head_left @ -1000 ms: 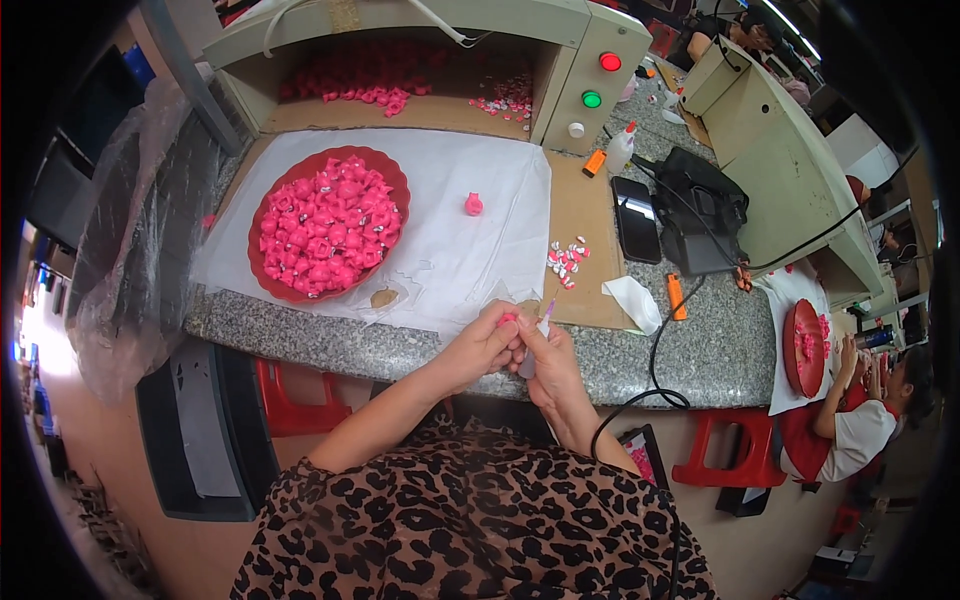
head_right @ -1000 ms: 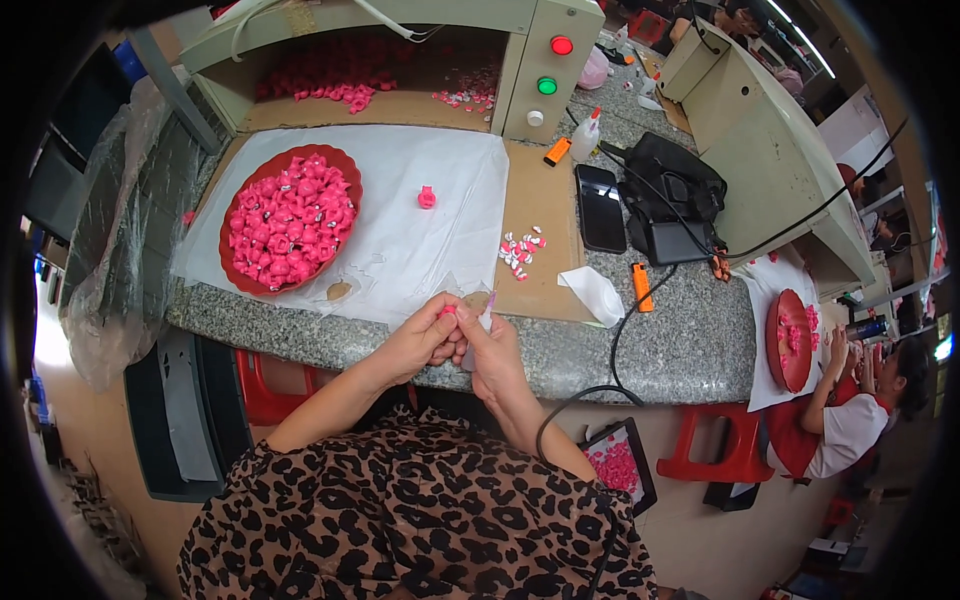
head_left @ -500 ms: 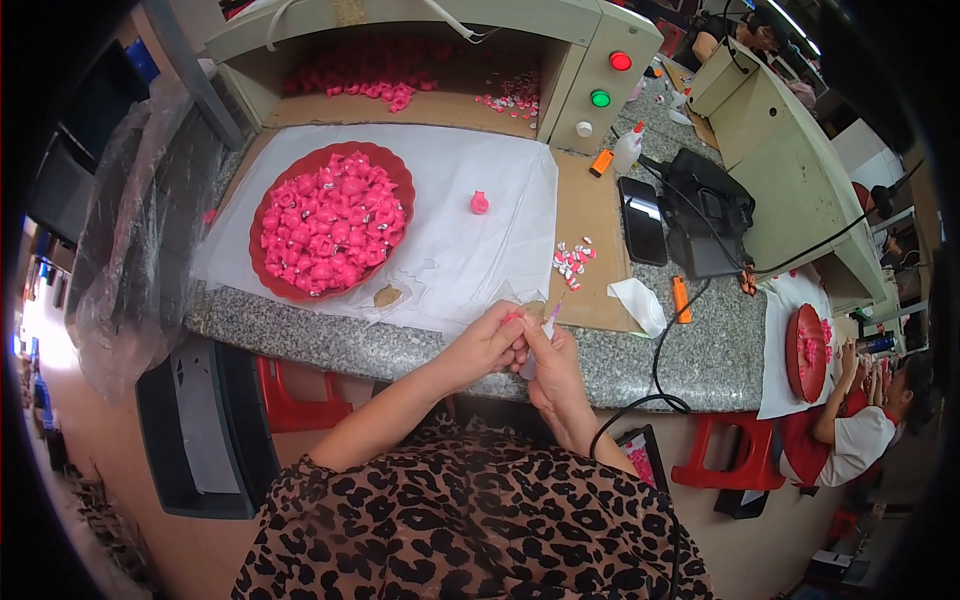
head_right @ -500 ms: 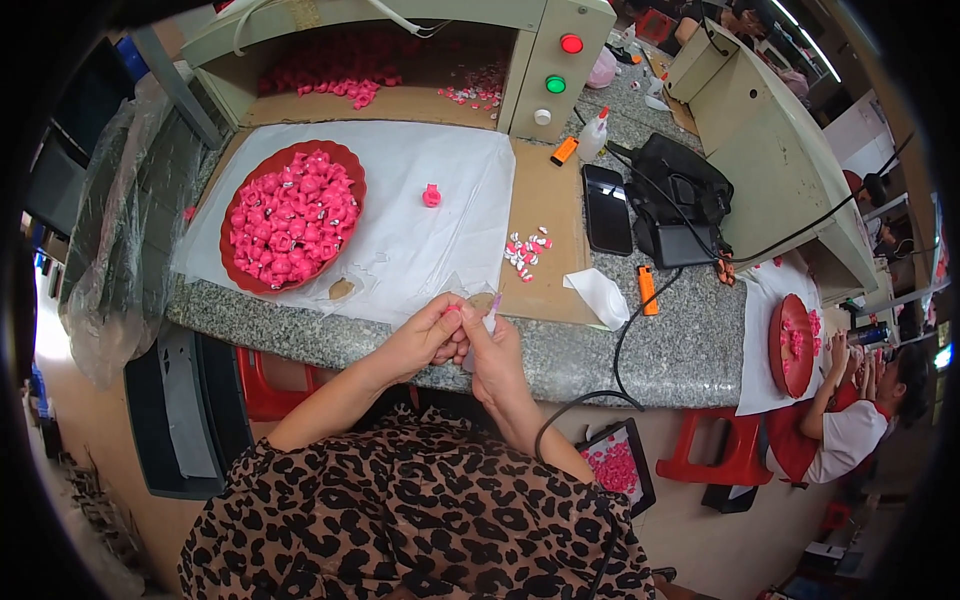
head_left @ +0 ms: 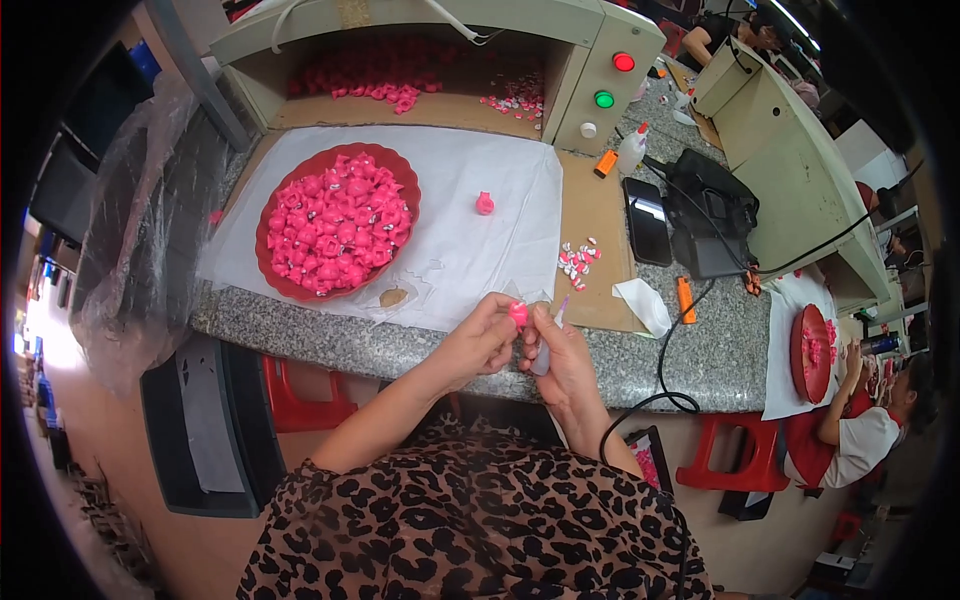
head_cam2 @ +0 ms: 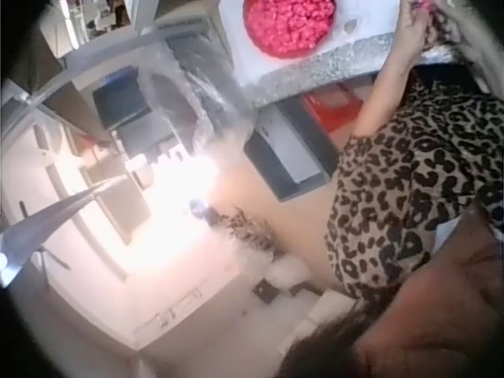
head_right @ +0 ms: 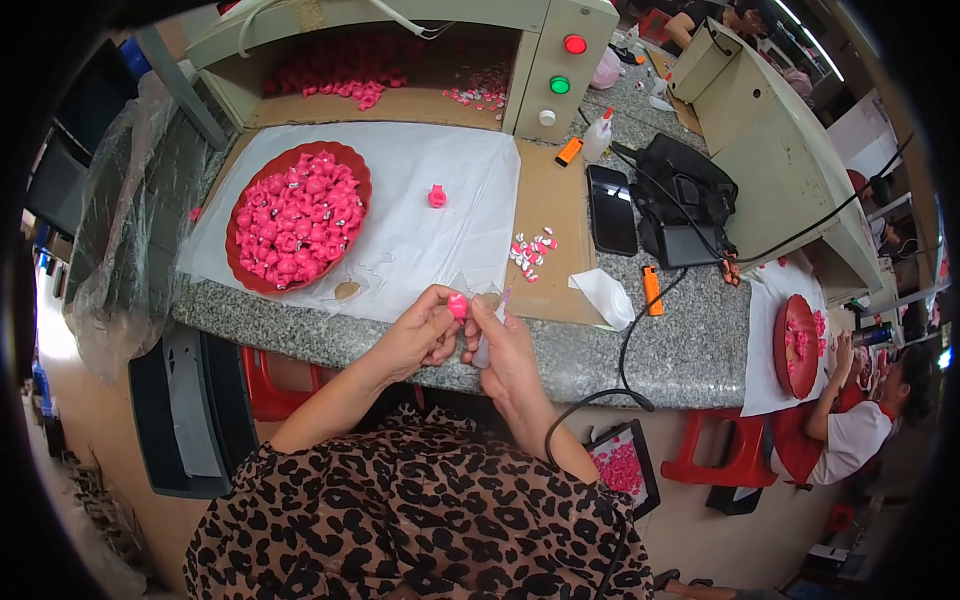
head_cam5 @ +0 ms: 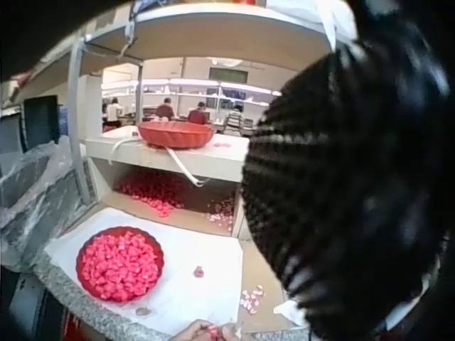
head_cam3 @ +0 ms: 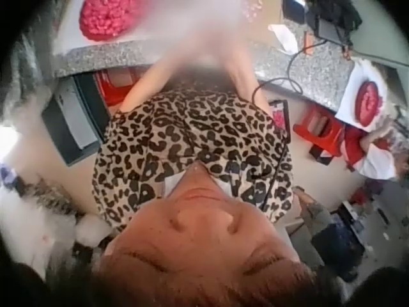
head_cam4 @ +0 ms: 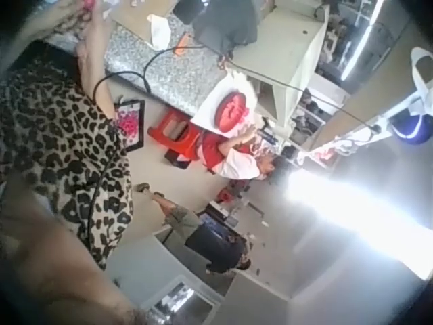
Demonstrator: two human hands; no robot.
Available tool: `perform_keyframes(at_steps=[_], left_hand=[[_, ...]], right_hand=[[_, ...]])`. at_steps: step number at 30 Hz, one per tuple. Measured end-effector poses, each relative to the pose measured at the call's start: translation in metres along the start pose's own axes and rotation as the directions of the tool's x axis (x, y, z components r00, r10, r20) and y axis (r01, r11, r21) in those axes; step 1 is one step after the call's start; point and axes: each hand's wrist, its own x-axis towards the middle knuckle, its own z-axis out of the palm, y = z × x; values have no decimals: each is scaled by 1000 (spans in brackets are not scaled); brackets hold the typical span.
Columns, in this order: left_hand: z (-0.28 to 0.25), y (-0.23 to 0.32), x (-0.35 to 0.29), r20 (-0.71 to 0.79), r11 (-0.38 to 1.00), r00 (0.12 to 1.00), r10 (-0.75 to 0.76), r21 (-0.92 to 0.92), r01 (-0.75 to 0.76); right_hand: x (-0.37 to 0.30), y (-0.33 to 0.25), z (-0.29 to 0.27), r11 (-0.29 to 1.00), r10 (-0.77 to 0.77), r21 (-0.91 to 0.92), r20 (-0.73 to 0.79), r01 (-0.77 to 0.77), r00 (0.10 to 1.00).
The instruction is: The person assembles small plastic figures by applying adhesive to the figure pieces with a glue bottle applicator and attaching small plastic details by hand.
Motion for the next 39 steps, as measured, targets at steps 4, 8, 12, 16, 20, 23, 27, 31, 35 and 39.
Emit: perform_keyframes(at_steps=[4,8,12,16,20,23,27,31,35,39], left_hand=[[-5,2,-7,-31,987,999,-39,-156,34],[-13,15,-17,-140,978,989,44,-196,-71],[-42,55,-26,-484,892,844,229,-242,-381],[-54,81,-26,-596,857,756,272,-208,-472],[-35,56,4,-332,985,932,146,131,-108],[-43,52,58,108,59,692,714,975,-214],[-57,58,97,191,-389,777,600,918,74],[-60,56,98,34,-316,894,447,941,122],[-48,46,70,55,-39,810,583,998,-40],[-25,24,27,-149,884,971,187,456,-101]], right_hand=[[1,-1,0,1000,13,-4,82,-13,997],[2,-1,-8,997,70,13,99,-72,993],[0,-5,-14,997,78,4,75,-78,994],[-1,-6,-14,998,63,2,75,-63,995],[0,-8,-4,998,44,43,130,-50,990],[-4,-12,-7,1000,-12,-20,170,16,985],[-10,-17,-15,990,-69,-100,235,95,970],[-8,-18,-22,986,-78,-127,210,107,975],[-3,-20,-20,988,-128,-56,193,141,973],[9,-16,-16,968,-207,180,198,172,958]])
